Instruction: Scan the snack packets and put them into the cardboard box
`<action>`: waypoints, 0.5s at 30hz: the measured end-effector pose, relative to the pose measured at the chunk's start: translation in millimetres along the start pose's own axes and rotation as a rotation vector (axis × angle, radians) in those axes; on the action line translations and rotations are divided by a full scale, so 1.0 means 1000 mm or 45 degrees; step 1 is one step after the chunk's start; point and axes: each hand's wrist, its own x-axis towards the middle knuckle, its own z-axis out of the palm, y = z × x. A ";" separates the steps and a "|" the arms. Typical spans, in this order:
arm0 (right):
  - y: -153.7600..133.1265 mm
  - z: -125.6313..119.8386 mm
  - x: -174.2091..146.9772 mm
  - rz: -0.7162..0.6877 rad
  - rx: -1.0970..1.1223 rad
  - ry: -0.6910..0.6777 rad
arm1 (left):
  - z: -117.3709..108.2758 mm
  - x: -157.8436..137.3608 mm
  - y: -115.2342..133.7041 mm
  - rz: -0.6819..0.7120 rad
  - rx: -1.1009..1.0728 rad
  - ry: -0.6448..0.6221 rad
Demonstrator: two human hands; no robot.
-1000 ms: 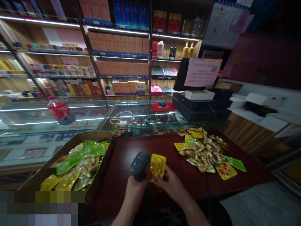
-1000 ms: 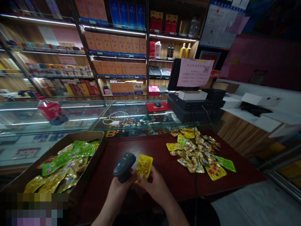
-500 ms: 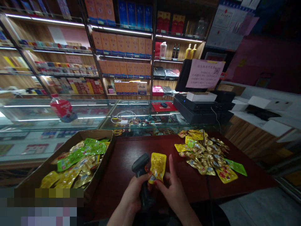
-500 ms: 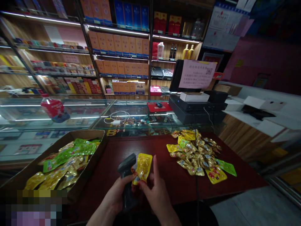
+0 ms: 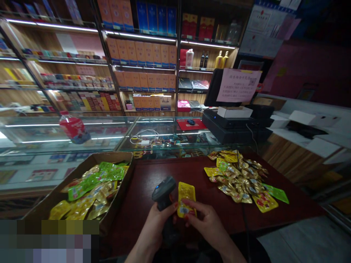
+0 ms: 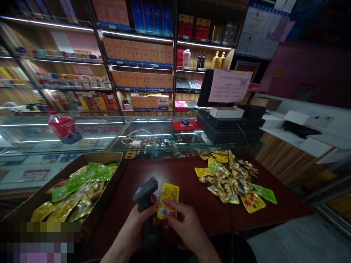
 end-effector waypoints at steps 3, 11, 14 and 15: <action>0.001 -0.012 0.003 -0.059 -0.058 0.134 | -0.006 -0.004 0.006 0.073 0.122 0.019; 0.005 -0.049 0.027 -0.309 -0.570 0.379 | -0.020 -0.032 0.007 0.473 0.799 0.051; 0.010 -0.050 0.031 -0.368 -0.649 0.376 | -0.011 -0.041 0.002 0.509 0.739 0.039; 0.012 -0.050 0.032 -0.392 -0.672 0.366 | -0.009 -0.042 0.001 0.492 0.699 0.036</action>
